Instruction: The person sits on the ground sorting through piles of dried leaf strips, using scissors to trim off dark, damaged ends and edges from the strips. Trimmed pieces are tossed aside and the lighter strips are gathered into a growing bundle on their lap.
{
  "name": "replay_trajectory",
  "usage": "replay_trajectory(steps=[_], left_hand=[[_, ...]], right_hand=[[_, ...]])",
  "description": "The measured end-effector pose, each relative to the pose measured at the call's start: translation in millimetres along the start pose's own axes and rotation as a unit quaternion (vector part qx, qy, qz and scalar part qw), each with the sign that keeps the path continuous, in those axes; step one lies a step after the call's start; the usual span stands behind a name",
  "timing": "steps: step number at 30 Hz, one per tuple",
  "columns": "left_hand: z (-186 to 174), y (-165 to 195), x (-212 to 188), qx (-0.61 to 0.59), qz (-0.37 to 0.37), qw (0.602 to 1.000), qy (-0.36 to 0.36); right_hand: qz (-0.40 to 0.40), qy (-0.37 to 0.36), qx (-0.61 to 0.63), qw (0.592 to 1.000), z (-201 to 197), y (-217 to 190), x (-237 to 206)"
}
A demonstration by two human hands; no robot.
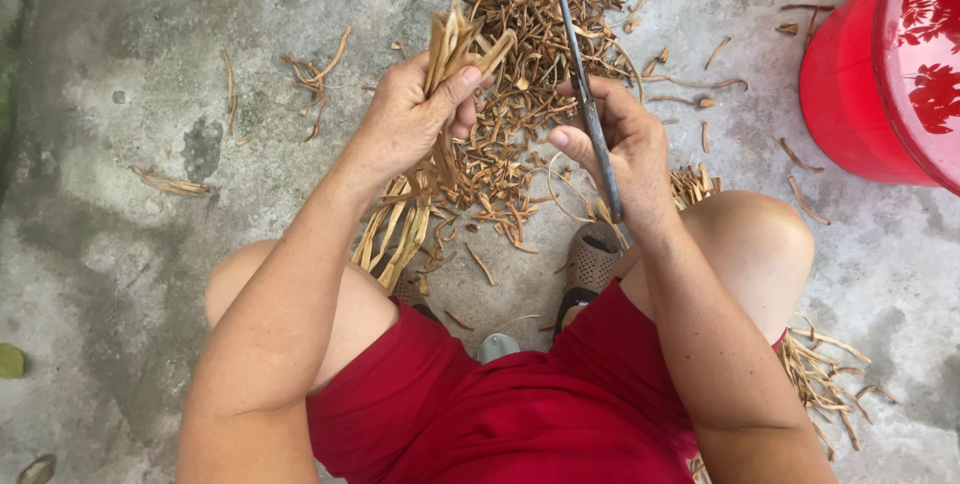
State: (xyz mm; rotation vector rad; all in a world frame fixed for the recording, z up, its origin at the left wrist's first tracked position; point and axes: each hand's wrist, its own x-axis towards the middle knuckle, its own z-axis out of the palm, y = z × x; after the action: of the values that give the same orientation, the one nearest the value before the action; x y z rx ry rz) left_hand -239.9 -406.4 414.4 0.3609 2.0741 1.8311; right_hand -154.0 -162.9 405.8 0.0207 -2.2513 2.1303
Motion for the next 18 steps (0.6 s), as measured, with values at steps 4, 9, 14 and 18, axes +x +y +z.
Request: replay_trajectory(steps=[4,9,14,18], left_hand=[[3.0,-6.1,3.6,0.047,0.066,0.997,0.005],[33.9,-10.1,5.9,0.084,0.049,0.995,0.028],[54.1,1.2,-4.9,0.247,0.246,0.936,0.050],[60.1,17.0,-11.1,0.297,0.264,0.918,0.000]], right_hand=[[0.002,0.013,0.010,1.000,7.4,-0.7,1.4],[-0.020,0.005,0.121,0.992,29.6,6.4,2.0],[-0.053,0.035,0.214,0.975,41.3,19.2,2.1],[-0.095,0.085,0.209,0.969,43.1,26.7,2.6]])
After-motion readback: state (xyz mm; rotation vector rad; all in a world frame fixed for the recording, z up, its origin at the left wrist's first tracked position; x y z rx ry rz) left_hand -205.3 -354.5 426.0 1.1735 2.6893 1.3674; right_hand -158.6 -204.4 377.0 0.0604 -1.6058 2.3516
